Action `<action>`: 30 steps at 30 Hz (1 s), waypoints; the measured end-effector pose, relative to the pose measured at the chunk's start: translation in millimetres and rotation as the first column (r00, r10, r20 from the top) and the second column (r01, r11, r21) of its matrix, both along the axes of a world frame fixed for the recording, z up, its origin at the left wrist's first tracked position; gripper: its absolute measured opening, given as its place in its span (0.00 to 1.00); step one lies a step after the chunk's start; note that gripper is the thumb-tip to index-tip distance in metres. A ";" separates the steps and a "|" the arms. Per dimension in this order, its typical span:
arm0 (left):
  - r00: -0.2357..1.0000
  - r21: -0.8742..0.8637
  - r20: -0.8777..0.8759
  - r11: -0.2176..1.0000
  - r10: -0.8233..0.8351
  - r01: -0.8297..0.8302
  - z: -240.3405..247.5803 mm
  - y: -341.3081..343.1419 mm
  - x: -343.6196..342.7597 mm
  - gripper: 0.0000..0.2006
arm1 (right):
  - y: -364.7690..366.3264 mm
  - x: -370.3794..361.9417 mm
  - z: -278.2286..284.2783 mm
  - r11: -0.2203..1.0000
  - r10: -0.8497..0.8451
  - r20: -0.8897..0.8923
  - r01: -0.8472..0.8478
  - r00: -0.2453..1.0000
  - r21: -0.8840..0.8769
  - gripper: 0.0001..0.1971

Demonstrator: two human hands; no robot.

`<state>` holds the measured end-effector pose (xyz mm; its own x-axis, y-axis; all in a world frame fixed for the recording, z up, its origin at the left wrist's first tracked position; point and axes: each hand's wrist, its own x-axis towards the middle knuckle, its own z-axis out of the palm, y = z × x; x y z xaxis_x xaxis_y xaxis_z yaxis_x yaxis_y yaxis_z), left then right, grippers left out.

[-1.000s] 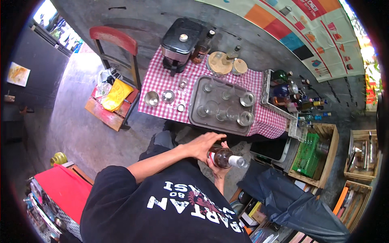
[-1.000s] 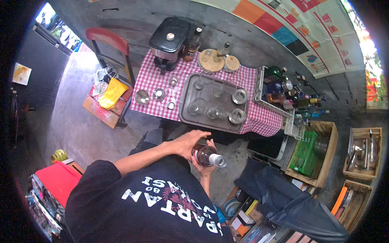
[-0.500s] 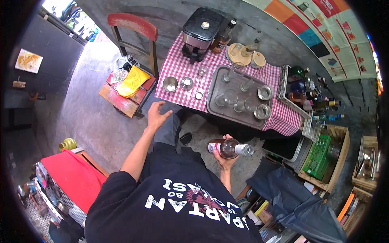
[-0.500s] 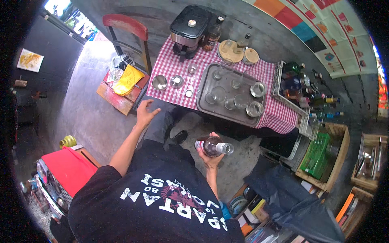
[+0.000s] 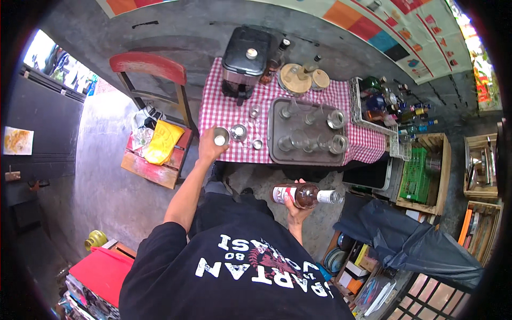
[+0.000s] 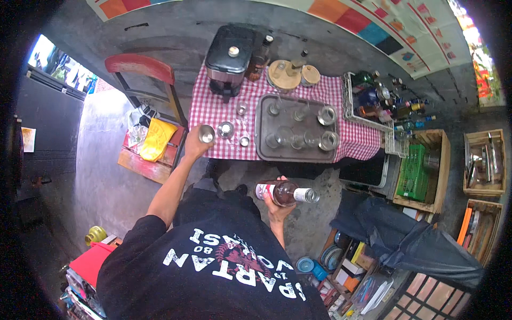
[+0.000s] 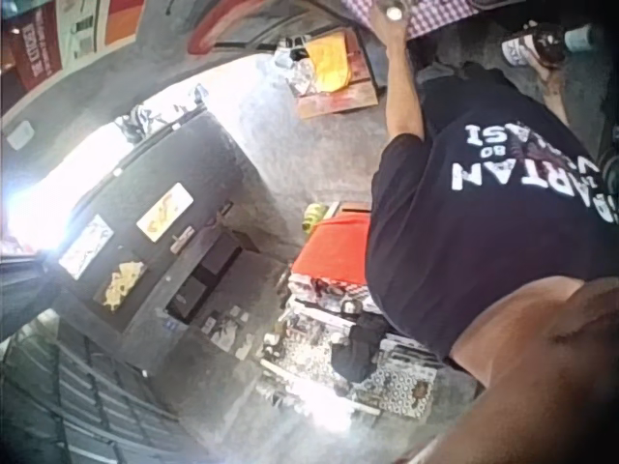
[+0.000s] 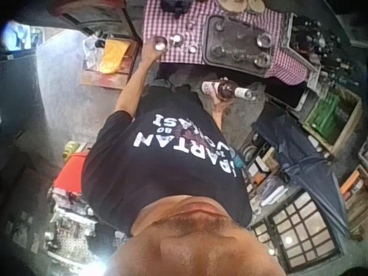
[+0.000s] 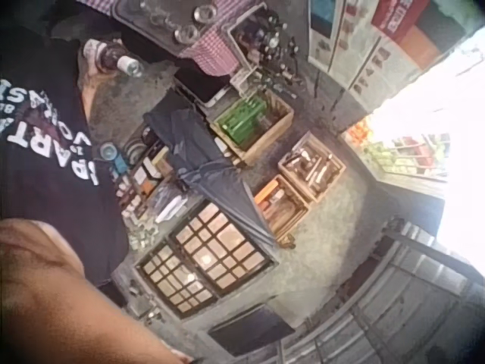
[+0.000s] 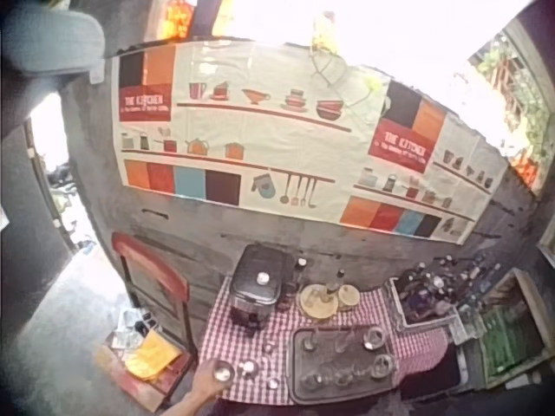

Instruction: The recorder is preparing a cocktail, shaking ingredients in a metal shaker and pouring the contents into several small glasses on a tray.

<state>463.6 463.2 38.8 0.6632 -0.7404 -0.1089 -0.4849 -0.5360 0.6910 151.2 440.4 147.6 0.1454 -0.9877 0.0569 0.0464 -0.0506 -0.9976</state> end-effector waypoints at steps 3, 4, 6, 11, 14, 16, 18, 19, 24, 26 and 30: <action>1.000 -0.144 0.001 0.989 -0.016 0.016 5.1 -8.9 19.9 0.38 | -1.2 27.7 -2.5 0.996 -0.086 0.003 0.086 0.996 -0.023 0.34; 0.998 -0.157 0.000 0.986 -0.060 0.059 14.6 -14.8 27.2 0.37 | 0.8 33.4 -1.0 0.993 -0.113 -0.002 0.113 0.994 -0.027 0.34; 0.991 -0.158 -0.016 0.979 -0.130 0.126 -0.8 -21.3 38.3 0.36 | 3.2 42.8 -14.1 0.995 -0.066 0.141 0.077 0.988 -0.069 0.40; 0.963 -0.078 0.051 0.960 -0.266 0.269 -63.5 -25.1 57.7 0.48 | 14.6 73.7 -14.5 0.981 -0.192 0.043 0.193 0.981 -0.022 0.35; 0.965 0.001 -0.036 0.966 -0.258 0.259 -33.4 -28.7 50.6 0.49 | 11.0 76.7 -15.9 0.973 -0.216 -0.047 0.211 0.975 -0.098 0.35; 0.964 -0.017 -0.001 0.964 -0.265 0.265 -26.6 -20.8 51.3 0.51 | 12.4 81.6 -15.5 0.972 -0.204 -0.064 0.194 0.977 -0.133 0.35; 0.965 -0.053 0.058 0.964 -0.257 0.260 -12.0 -18.3 43.3 0.51 | 8.6 83.9 -18.2 0.978 -0.200 -0.055 0.196 0.978 -0.065 0.34; 0.964 0.008 0.206 0.985 -0.170 0.172 2.7 -19.0 34.7 0.50 | 4.8 81.7 -21.8 0.979 -0.190 -0.039 0.187 0.981 -0.078 0.34; 0.899 -0.140 0.399 0.956 -0.183 0.257 45.1 -37.9 5.8 0.40 | -11.4 83.0 -23.3 0.990 -0.091 -0.087 0.081 0.992 -0.112 0.30; 0.687 -0.144 0.375 0.694 -0.622 0.706 6.6 -47.6 0.5 0.31 | -10.7 79.6 -26.0 0.999 0.020 -0.116 -0.025 0.993 -0.041 0.28; 0.641 0.035 0.195 0.659 -0.742 0.752 -1.2 -78.6 -12.5 0.26 | -19.3 83.8 -11.2 0.997 0.071 -0.136 -0.075 0.988 -0.027 0.29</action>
<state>451.1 384.6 37.6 -0.1144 -0.9934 -0.0040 -0.8206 0.0922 0.5641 235.0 421.1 136.4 0.2256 -0.9722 0.0629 -0.0836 -0.0837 -0.9930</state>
